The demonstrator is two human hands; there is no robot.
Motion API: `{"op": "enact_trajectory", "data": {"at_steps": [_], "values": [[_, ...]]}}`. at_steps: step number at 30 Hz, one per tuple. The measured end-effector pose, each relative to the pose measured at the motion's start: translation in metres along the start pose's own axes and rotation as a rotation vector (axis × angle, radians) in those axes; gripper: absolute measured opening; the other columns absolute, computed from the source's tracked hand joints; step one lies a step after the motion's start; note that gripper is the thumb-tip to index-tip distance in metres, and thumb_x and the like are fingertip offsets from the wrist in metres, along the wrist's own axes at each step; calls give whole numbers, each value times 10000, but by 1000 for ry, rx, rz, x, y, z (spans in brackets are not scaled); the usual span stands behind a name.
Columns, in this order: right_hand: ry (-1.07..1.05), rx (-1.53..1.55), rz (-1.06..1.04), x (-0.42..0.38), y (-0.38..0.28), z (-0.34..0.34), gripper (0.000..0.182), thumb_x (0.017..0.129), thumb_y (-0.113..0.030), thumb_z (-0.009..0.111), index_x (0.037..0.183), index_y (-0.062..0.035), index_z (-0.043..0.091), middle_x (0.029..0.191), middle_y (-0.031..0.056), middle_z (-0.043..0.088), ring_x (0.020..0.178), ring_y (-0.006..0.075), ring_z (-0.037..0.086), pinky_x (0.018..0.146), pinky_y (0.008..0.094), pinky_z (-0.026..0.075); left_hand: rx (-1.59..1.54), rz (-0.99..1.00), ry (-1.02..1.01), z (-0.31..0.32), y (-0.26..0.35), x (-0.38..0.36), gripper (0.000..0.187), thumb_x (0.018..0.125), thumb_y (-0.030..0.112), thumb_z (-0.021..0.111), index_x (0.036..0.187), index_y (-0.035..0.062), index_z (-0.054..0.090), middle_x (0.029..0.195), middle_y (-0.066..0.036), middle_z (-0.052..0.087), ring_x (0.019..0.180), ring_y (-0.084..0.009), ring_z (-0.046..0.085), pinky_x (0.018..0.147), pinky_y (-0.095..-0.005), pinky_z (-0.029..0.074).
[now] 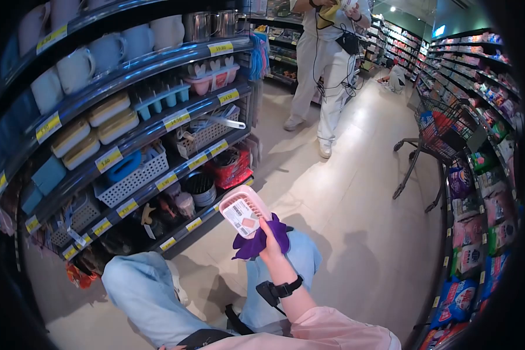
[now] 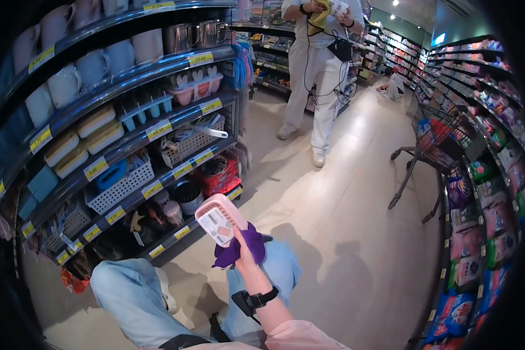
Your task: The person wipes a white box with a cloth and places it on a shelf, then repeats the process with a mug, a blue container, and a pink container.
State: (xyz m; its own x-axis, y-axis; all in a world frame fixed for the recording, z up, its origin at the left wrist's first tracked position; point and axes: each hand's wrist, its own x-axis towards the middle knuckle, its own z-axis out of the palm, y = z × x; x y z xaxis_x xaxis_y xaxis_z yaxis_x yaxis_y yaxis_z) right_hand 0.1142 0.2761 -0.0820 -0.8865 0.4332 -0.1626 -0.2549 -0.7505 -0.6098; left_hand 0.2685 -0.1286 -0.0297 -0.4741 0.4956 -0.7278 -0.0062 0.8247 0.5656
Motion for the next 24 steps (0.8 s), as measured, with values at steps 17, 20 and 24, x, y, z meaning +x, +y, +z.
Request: {"op": "enact_trajectory", "data": {"at_steps": [17, 20, 24], "values": [[-372, -322, 249, -19, 11, 101, 291, 853, -158, 543, 1108, -22, 507, 1020, 63, 566, 923, 130, 548, 789, 257, 448, 149, 668, 849, -200, 106, 86, 759, 791, 179, 635, 1351, 30, 145, 1286, -187, 354, 1148, -257, 412, 876, -326, 416], [-458, -580, 44, 3, 29, 102, 269, 840, -155, 566, 1066, -12, 536, 997, 47, 574, 904, 136, 548, 792, 257, 435, -594, 770, 572, -204, 123, 138, 652, 780, 212, 648, 1279, 5, 284, 1173, -149, 455, 1052, -197, 487, 841, -287, 432], [-494, -798, 102, 39, 44, 59, 410, 830, -175, 579, 1171, 0, 436, 1146, 76, 488, 1070, 184, 452, 926, 309, 340, -753, 610, 589, -205, 120, 177, 446, 797, 248, 625, 1135, 4, 466, 976, -73, 570, 881, -121, 563, 748, -256, 467]]}}
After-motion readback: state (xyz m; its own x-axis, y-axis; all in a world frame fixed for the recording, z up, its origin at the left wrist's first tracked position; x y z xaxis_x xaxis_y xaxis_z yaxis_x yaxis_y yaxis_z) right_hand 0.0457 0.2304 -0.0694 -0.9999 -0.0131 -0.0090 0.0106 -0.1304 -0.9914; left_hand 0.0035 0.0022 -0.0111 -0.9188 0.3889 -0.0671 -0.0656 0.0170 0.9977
